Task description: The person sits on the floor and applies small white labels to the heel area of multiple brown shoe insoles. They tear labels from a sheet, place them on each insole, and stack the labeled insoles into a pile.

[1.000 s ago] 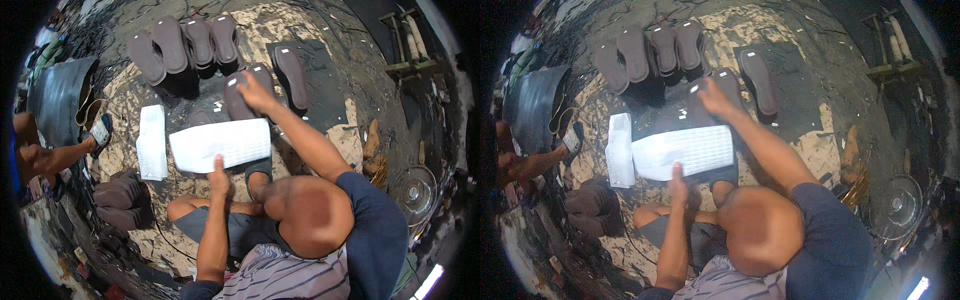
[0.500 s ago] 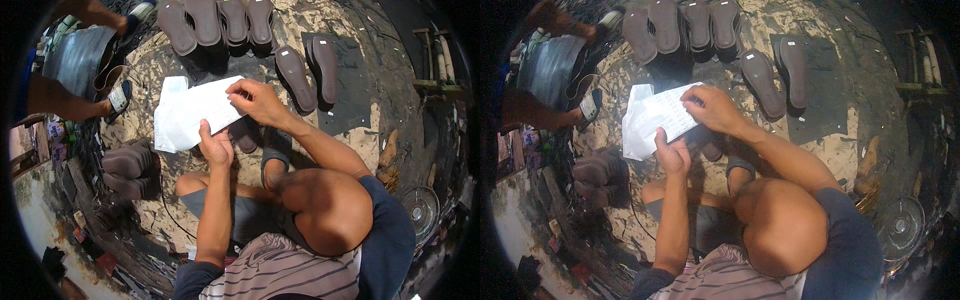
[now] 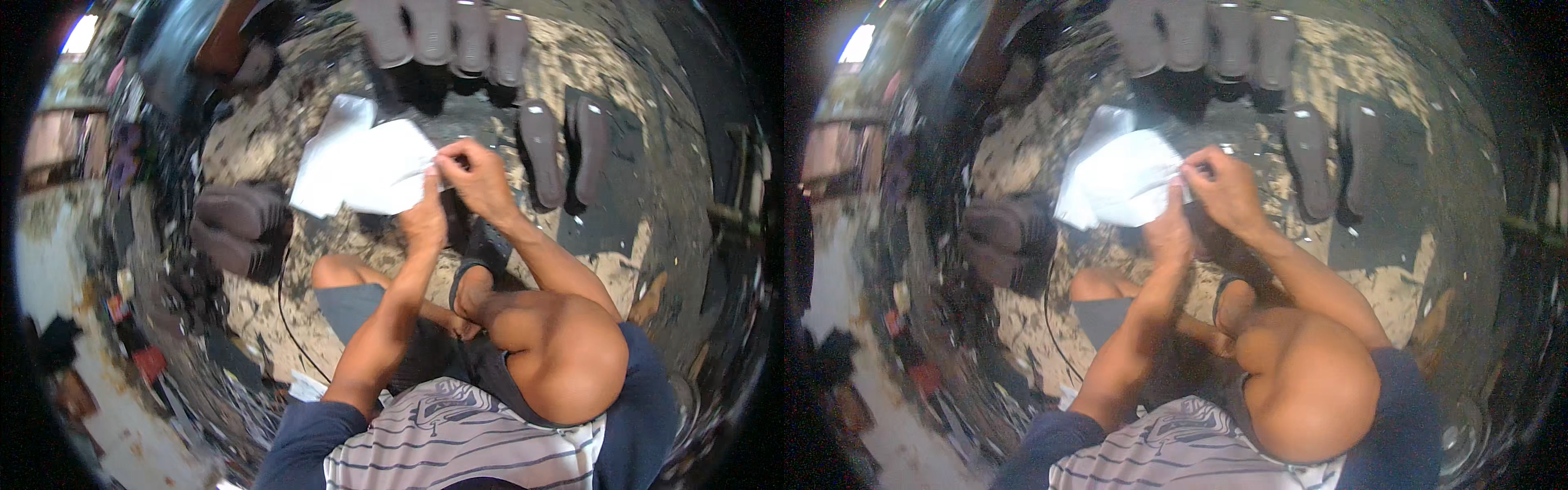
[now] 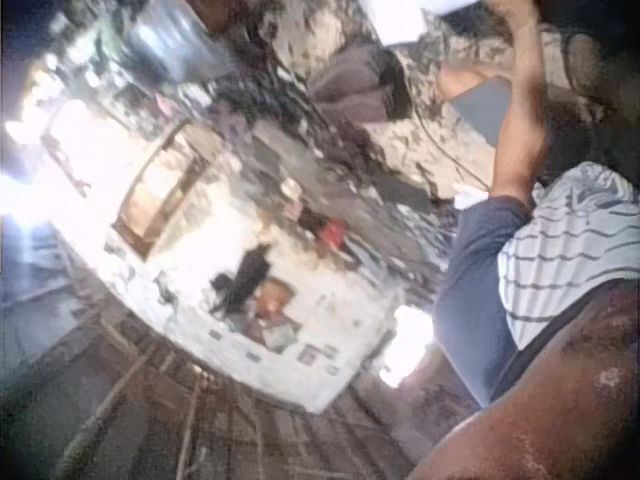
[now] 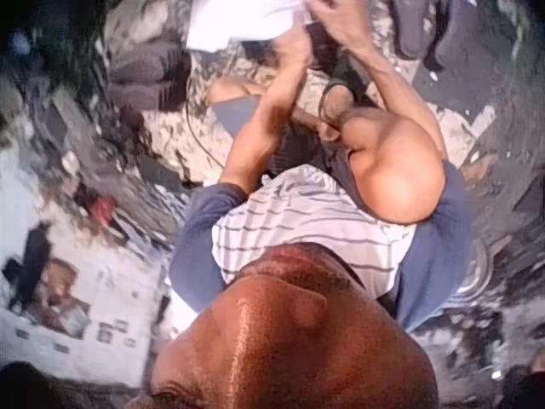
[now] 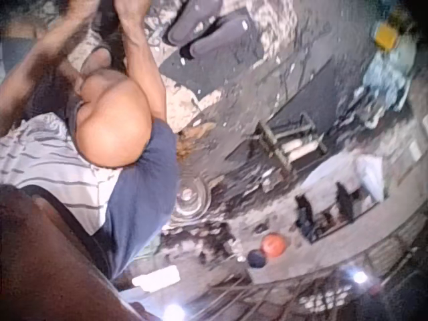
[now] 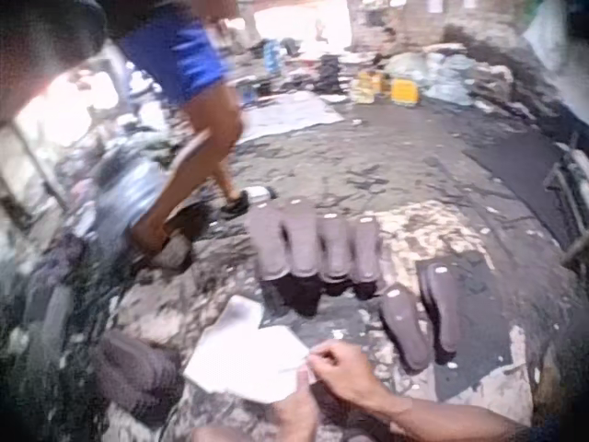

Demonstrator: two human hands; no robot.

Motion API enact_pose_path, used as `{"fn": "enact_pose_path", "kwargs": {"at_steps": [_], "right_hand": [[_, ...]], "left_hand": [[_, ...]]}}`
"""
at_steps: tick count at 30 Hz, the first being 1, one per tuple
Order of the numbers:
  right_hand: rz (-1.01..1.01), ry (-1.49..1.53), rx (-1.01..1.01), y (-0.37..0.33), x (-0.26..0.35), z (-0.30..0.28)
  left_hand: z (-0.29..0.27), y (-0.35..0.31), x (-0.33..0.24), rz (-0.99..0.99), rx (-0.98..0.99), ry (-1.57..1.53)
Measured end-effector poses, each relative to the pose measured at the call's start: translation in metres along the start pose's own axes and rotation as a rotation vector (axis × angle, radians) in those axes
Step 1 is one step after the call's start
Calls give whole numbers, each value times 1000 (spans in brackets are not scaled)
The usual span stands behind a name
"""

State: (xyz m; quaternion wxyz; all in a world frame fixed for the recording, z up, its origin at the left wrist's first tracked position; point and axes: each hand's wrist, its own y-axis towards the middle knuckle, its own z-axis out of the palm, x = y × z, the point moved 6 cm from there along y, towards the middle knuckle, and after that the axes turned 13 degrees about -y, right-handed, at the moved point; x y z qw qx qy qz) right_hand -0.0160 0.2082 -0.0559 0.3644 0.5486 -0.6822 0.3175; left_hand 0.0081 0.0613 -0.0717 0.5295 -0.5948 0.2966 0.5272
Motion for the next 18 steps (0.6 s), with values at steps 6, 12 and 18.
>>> {"fn": "enact_pose_path", "kwargs": {"at_steps": [6,12,18], "right_hand": [[52,-29,32,-5,8,-1],[137,181,85,18,-33,-5],[161,179,24,39,-59,-25]], "left_hand": [[6,-6,7,-105,14,-282],[-16,4,41,-161,39,-296],[-107,108,70,291,147,817]]}}
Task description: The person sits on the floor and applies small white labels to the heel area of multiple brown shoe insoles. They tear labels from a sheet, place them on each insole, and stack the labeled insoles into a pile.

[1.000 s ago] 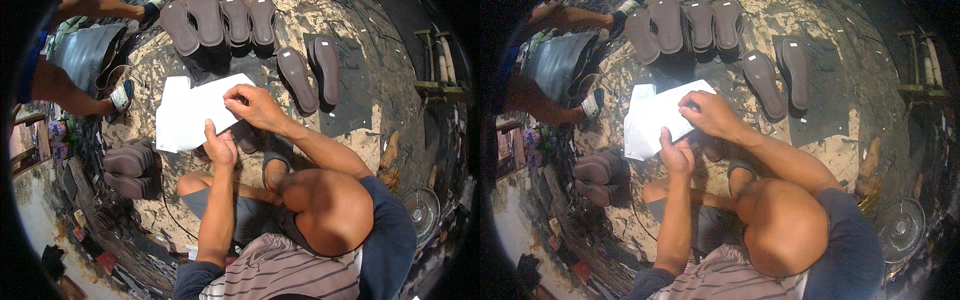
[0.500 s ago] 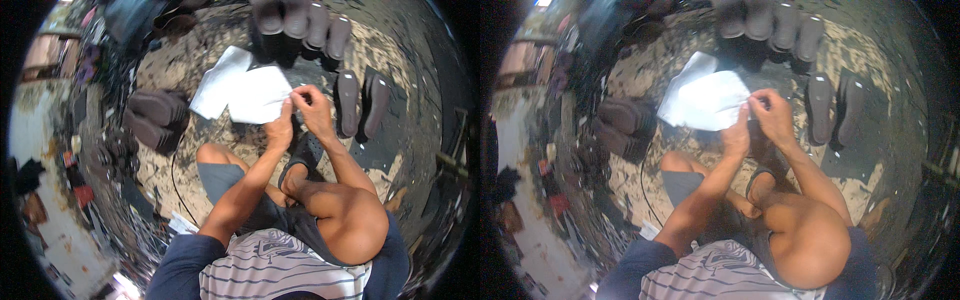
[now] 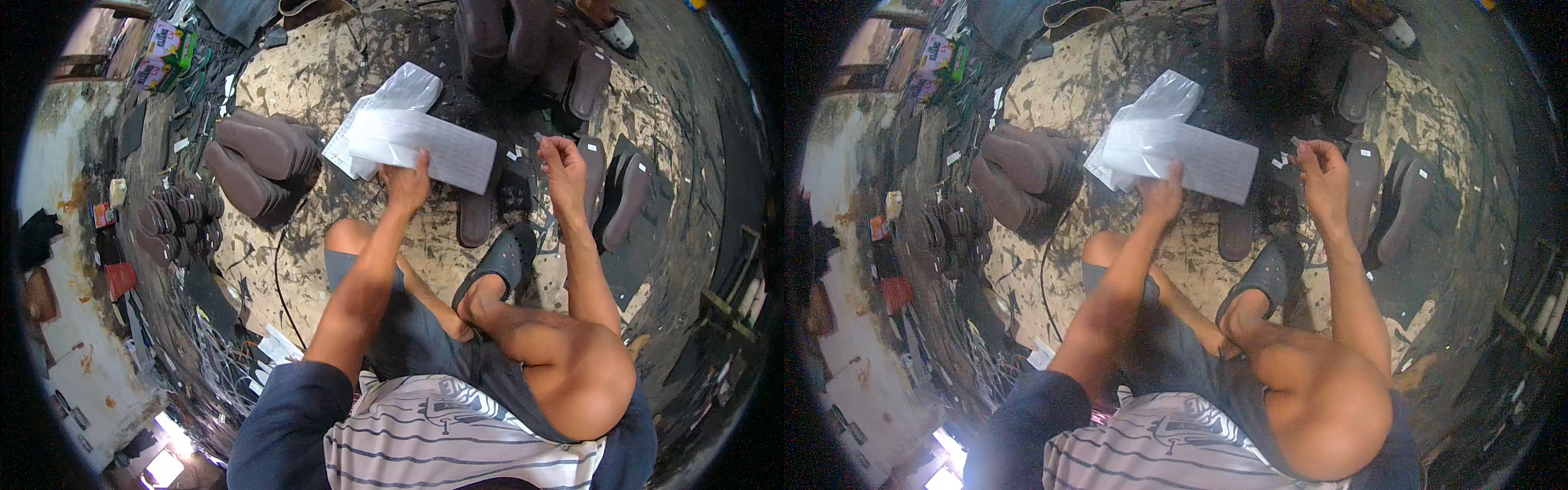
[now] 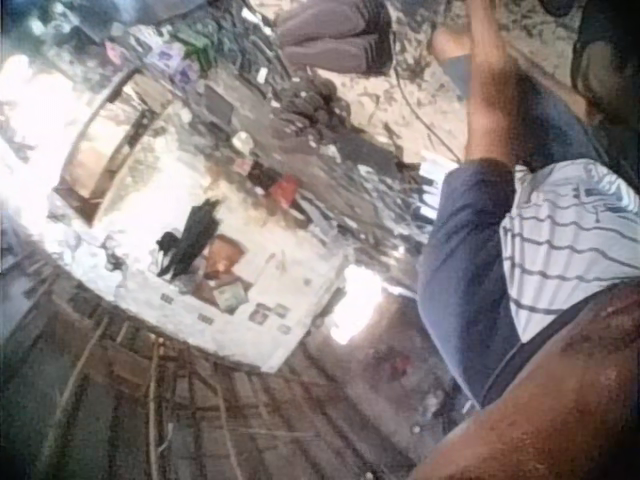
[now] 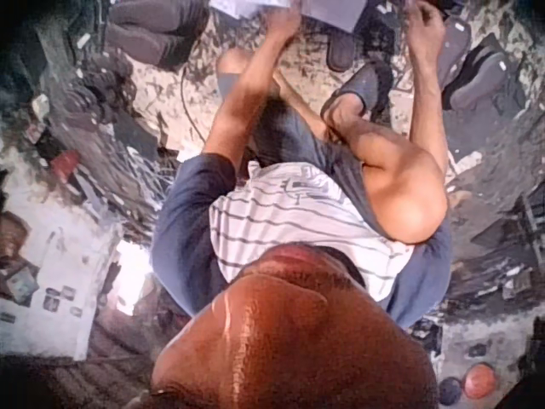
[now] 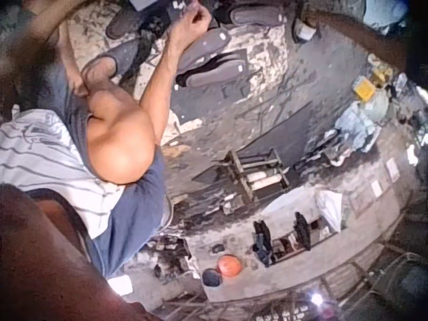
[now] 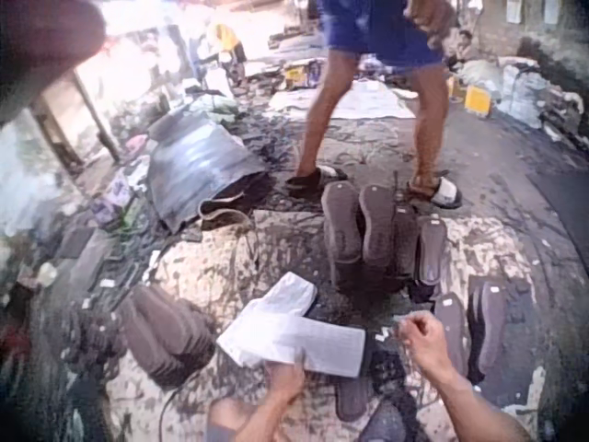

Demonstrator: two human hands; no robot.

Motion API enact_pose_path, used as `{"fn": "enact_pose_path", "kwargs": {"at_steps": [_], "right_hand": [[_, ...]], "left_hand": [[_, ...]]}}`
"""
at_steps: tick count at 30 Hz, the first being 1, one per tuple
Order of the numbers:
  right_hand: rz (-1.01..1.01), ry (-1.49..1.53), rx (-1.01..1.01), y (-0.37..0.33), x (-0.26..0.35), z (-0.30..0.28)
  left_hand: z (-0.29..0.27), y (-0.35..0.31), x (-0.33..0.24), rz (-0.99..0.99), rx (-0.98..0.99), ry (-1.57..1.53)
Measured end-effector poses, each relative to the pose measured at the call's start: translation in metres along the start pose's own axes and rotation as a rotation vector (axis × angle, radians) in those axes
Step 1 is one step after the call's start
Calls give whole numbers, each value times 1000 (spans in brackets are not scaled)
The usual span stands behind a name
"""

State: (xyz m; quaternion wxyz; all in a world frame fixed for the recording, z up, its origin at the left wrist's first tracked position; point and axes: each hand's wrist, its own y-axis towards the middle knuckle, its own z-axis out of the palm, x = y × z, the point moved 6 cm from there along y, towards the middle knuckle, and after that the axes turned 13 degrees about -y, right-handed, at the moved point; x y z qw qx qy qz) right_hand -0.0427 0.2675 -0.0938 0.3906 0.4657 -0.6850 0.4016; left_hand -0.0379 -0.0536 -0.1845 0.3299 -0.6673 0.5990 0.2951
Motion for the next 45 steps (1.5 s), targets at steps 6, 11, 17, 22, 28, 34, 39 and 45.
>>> {"fn": "enact_pose_path", "kwargs": {"at_steps": [6,11,17,22,28,34,39,45], "right_hand": [[1,-11,-17,-9,0,8],[10,40,-29,-8,-14,4],[12,71,-31,-8,-19,-2],[-53,-40,-16,-1,-35,11],[36,-120,212,18,-50,49],[76,-149,231,30,-57,52],[95,-118,211,25,-66,48],[93,-187,144,21,-67,37]], "left_hand": [[17,-12,1,-99,292,73],[12,-48,-45,-202,499,-84],[-30,-19,42,-334,-74,-424],[-67,3,102,-464,-453,-576],[-58,-13,113,-654,-422,-1040],[-69,-14,115,-678,-652,-1349],[-76,-14,74,-567,-722,-1398],[-100,-4,23,-323,-734,-1392]]}}
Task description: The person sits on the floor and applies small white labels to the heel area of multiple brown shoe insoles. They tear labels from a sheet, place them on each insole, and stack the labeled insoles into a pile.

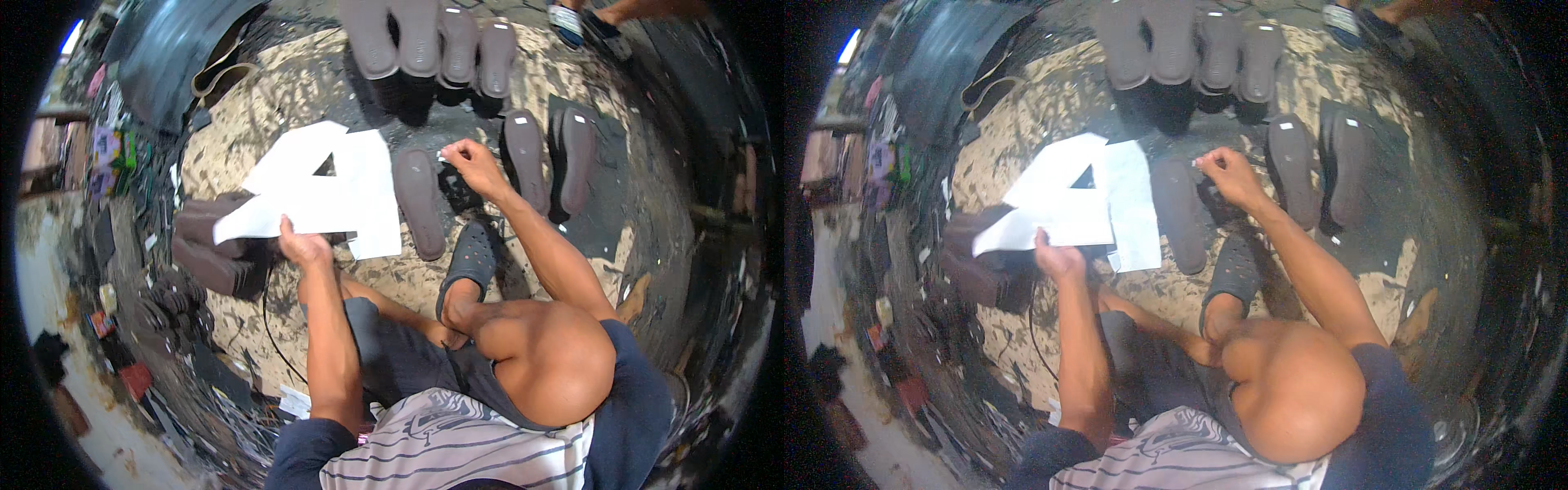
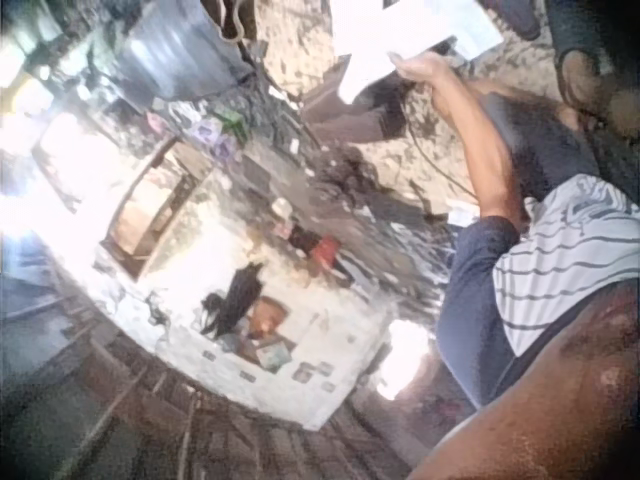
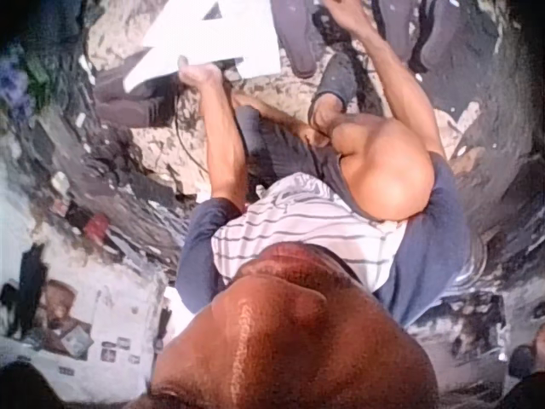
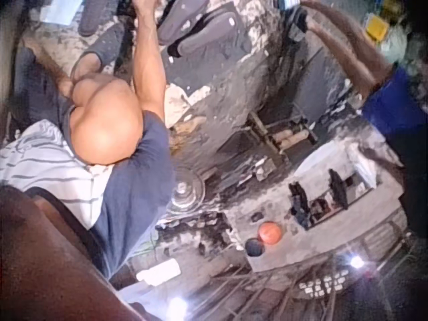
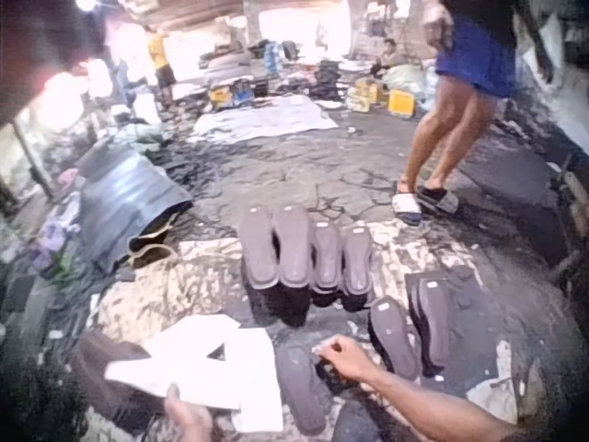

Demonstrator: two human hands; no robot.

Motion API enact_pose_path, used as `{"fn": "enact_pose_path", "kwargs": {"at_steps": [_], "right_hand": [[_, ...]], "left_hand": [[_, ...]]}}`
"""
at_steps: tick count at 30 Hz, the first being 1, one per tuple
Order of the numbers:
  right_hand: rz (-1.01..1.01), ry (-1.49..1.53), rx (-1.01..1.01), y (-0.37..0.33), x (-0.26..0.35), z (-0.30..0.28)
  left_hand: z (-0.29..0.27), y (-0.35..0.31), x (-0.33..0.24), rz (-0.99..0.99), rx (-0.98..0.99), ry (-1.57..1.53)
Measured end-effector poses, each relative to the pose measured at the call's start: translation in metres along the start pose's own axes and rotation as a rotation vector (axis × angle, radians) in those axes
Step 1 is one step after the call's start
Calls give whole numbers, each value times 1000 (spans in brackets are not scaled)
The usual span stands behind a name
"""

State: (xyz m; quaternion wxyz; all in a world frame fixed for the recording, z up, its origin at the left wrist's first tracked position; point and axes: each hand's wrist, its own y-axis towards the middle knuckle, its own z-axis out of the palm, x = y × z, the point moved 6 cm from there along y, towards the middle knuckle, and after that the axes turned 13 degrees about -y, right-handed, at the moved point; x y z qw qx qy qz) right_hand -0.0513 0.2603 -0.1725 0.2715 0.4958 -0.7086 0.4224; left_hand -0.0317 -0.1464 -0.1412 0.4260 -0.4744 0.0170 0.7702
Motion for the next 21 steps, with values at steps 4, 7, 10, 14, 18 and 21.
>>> {"fn": "enact_pose_path", "kwargs": {"at_steps": [4,7,10,14,18,21], "right_hand": [[-39,47,-56,-5,-11,-3],[-34,70,-90,-6,-10,0],[-28,163,-73,-9,-10,3],[-1,135,-98,-10,-11,5],[1,123,-91,-10,-18,6],[-14,120,-64,-13,-16,9]], "left_hand": [[80,-26,-52,-20,324,-120],[147,-53,-94,-71,470,-157],[188,-66,-106,-236,590,-286],[235,-83,-97,-543,967,-446],[271,-98,-66,-659,971,-526],[293,-111,-46,-786,1078,-588]]}}
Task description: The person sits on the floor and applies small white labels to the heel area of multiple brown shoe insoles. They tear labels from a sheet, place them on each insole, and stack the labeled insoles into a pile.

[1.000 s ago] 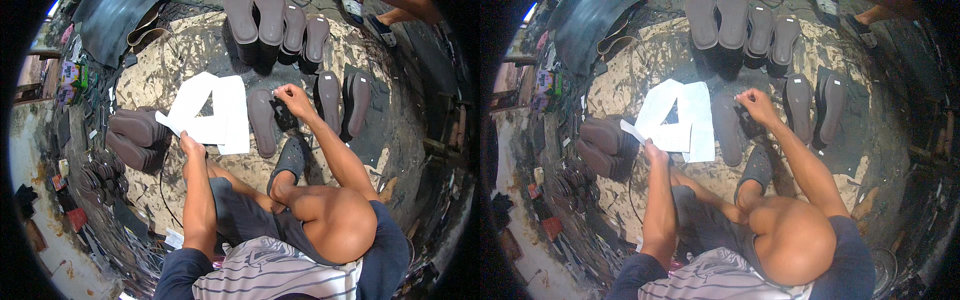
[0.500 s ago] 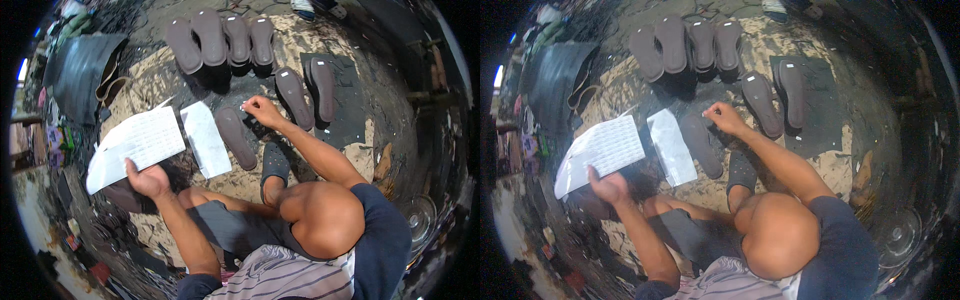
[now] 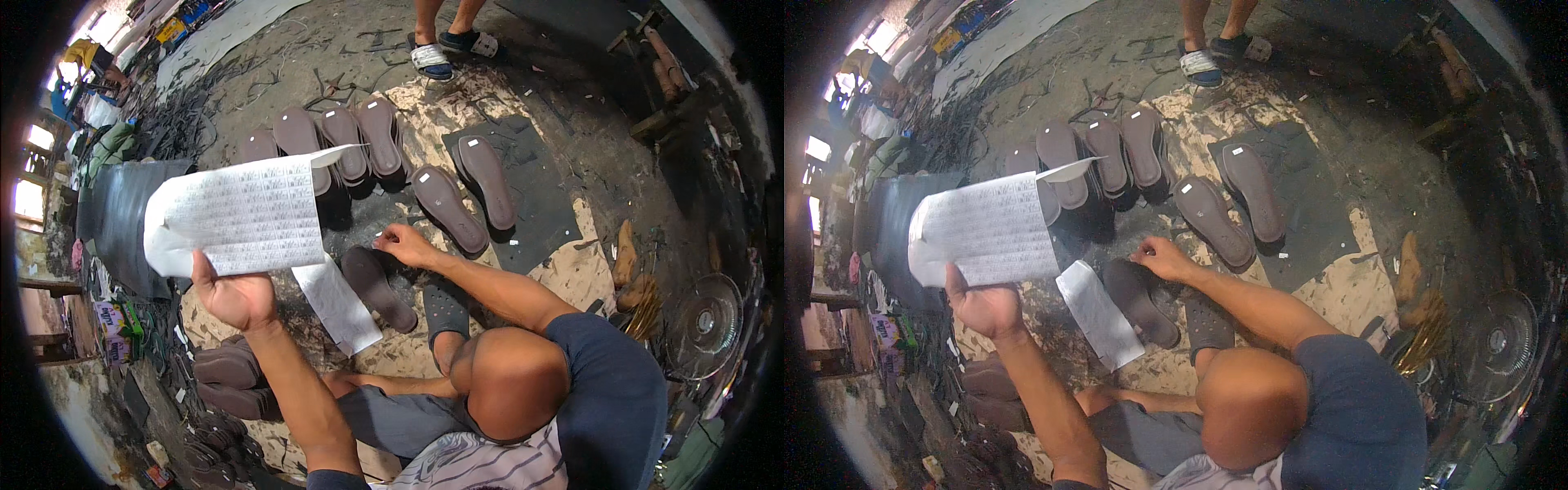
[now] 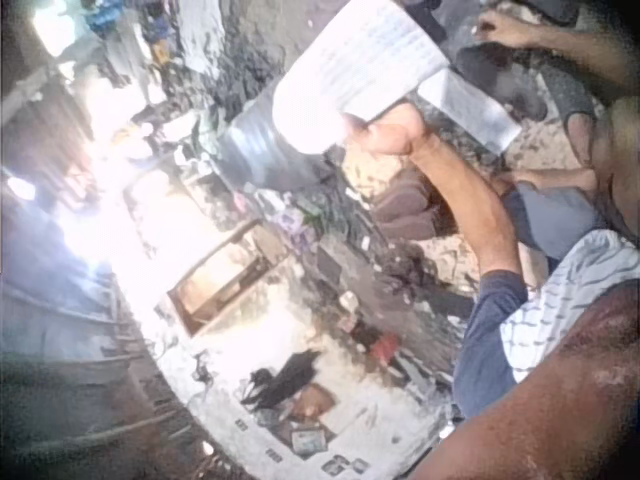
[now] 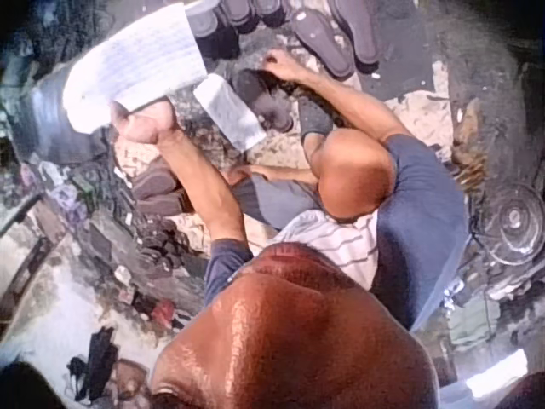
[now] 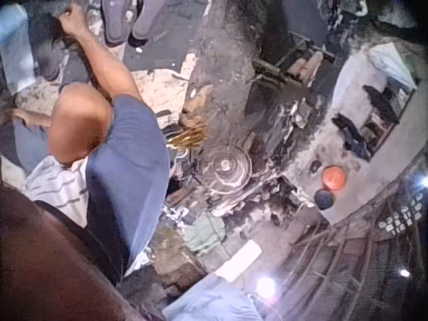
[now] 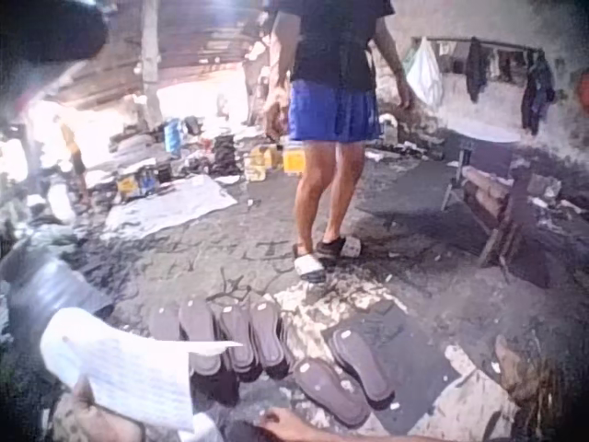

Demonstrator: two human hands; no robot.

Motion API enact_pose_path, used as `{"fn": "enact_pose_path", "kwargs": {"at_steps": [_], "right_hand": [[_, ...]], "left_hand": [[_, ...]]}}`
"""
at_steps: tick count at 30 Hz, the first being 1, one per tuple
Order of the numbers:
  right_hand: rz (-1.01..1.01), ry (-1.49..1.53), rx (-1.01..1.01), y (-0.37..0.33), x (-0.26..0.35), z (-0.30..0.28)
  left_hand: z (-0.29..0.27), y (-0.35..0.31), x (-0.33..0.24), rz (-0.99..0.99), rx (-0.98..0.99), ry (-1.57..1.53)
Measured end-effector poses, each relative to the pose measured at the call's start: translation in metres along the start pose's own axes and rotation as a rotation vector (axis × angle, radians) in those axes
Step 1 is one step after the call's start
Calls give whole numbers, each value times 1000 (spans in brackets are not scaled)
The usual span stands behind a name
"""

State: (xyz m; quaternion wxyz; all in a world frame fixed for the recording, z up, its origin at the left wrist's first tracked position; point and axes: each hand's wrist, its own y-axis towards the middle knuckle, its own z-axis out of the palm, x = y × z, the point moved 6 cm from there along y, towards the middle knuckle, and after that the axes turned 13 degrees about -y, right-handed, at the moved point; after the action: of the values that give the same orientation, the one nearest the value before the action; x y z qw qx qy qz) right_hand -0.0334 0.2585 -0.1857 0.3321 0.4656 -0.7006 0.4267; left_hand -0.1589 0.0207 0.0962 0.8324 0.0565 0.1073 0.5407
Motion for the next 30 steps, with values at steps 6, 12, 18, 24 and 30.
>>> {"fn": "enact_pose_path", "kwargs": {"at_steps": [6,12,18,24,30], "right_hand": [[40,27,-6,0,-1,-5],[24,-20,7,-4,8,-5],[-96,9,-40,6,2,-3],[-133,-131,165,33,23,25],[-66,-376,280,62,27,54]], "left_hand": [[0,41,37,1,-11,-67],[14,69,63,-101,90,-184],[36,78,78,35,-31,-70],[30,66,49,-242,190,-348],[-20,-21,-18,303,-339,243]]}}
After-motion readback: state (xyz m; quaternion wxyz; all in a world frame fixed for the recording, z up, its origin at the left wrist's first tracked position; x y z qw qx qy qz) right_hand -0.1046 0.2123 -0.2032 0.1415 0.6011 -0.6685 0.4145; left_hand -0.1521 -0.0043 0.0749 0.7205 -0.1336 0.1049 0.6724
